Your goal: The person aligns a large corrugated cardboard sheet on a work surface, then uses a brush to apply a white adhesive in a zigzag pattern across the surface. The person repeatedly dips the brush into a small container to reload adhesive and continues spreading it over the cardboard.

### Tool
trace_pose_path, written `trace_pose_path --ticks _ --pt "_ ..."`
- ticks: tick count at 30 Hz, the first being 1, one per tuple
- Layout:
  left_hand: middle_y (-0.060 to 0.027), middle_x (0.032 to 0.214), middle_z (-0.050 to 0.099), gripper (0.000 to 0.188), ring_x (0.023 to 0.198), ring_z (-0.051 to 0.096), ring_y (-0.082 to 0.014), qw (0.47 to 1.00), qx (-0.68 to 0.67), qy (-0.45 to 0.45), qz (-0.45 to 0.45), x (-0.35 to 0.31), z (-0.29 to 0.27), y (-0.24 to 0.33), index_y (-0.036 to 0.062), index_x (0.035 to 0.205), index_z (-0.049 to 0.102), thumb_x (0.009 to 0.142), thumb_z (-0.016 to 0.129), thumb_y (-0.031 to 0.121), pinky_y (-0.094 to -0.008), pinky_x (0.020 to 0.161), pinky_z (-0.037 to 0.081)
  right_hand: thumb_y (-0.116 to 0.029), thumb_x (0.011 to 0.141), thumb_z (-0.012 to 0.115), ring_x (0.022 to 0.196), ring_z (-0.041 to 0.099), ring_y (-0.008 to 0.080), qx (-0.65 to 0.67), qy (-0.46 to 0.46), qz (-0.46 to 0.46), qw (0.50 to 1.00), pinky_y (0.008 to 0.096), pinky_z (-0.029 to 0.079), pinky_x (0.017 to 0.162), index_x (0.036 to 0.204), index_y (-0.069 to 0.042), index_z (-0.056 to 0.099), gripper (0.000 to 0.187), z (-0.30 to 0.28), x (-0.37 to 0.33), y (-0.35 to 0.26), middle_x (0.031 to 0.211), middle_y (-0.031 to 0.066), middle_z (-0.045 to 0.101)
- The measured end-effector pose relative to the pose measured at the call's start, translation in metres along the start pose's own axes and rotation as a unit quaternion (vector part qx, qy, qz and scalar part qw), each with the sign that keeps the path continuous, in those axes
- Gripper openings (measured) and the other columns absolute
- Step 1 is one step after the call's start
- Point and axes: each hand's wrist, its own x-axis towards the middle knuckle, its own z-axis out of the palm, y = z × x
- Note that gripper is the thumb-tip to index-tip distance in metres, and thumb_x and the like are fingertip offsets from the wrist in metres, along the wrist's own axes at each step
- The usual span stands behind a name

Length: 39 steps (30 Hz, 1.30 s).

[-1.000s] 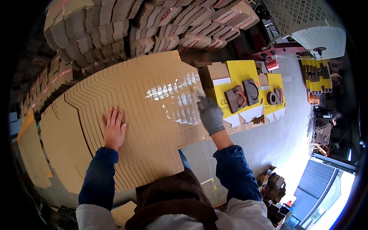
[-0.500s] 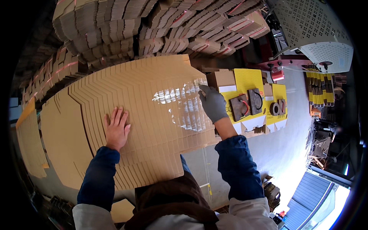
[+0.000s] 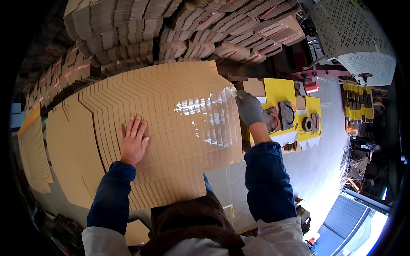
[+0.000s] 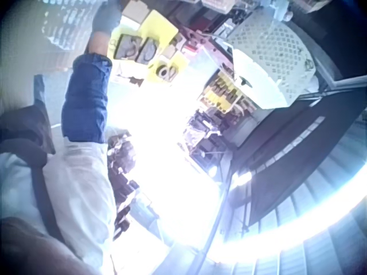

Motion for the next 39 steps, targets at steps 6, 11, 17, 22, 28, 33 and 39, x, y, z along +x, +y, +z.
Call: trace_pose_path --ticks 6,11,17,22,28,33,39 --pt "-0.005 0.157 0.033 0.056 0.147 0.027 -0.0266 1.0 0.008 0.018 0.007 0.002 0.002 0.0 0.0156 0.144 0.044 0.093 0.061 0.029 -0.0608 0.116 0.019 -0.031 0.094 0.057 0.088 0.067 0.041 0.06 0.016 -0.024 0.998 0.0494 0.054 0.078 0.109 -0.013 0.066 0.026 0.004 -0.019 0.01 0.094 0.0201 0.07" --pt "-0.0056 0.156 0.034 0.056 0.146 0.028 -0.0273 0.999 0.006 0.031 0.008 -0.002 0.004 -0.003 0.0156 0.144 0.044 0.093 0.061 0.027 -0.0602 0.116 0.02 -0.032 0.095 0.055 0.086 0.067 0.0409 0.091 0.022 0.015 0.996 0.049 0.054 0.076 0.106 -0.012 0.066 0.026 -0.006 -0.034 0.01 0.092 0.0205 0.07" --pt "-0.0059 0.157 0.033 0.055 0.147 0.028 -0.0273 0.999 0.012 0.03 0.01 -0.001 0.007 0.0 0.0159 0.145 0.043 0.094 0.06 0.028 -0.0598 0.116 0.019 -0.029 0.094 0.058 0.081 0.067 0.042 0.117 0.054 0.042 0.991 0.0493 0.055 0.073 0.105 -0.013 0.068 0.022 -0.009 -0.058 0.027 0.087 0.021 0.07" --pt "-0.006 0.158 0.032 0.054 0.148 0.026 -0.027 1.0 0.01 0.023 0.009 0.0 0.006 0.0 0.016 0.146 0.042 0.095 0.058 0.029 -0.0594 0.117 0.017 -0.031 0.093 0.06 0.082 0.067 0.0417 0.113 0.013 0.062 0.992 0.0487 0.054 0.073 0.107 -0.015 0.068 0.023 -0.007 -0.079 0.018 0.088 0.0207 0.07" --pt "-0.0068 0.159 0.03 0.055 0.148 0.024 -0.0274 1.0 0.011 0.006 0.005 -0.001 0.003 0.001 0.0151 0.147 0.041 0.095 0.056 0.024 -0.0587 0.118 0.015 -0.03 0.092 0.061 0.083 0.068 0.0402 0.134 0.017 0.068 0.989 0.0477 0.054 0.073 0.102 -0.012 0.069 0.022 -0.005 -0.108 0.015 0.088 0.0203 0.07" --pt "-0.007 0.16 0.029 0.055 0.149 0.023 -0.0271 1.0 0.01 0.004 0.007 0.0 0.005 0.001 0.015 0.149 0.039 0.096 0.053 0.023 -0.0583 0.118 0.014 -0.029 0.092 0.061 0.081 0.067 0.0406 0.134 0.019 0.082 0.987 0.0475 0.054 0.071 0.103 -0.013 0.069 0.021 -0.003 -0.128 0.021 0.087 0.0206 0.07" --pt "-0.0065 0.16 0.029 0.054 0.149 0.023 -0.0267 1.0 0.022 0.015 0.011 -0.002 0.008 -0.003 0.0157 0.149 0.039 0.097 0.052 0.026 -0.0583 0.118 0.015 -0.028 0.092 0.061 0.079 0.068 0.0406 0.157 0.048 0.086 0.983 0.0465 0.055 0.07 0.102 -0.013 0.07 0.019 -0.01 -0.146 0.023 0.085 0.0198 0.07"
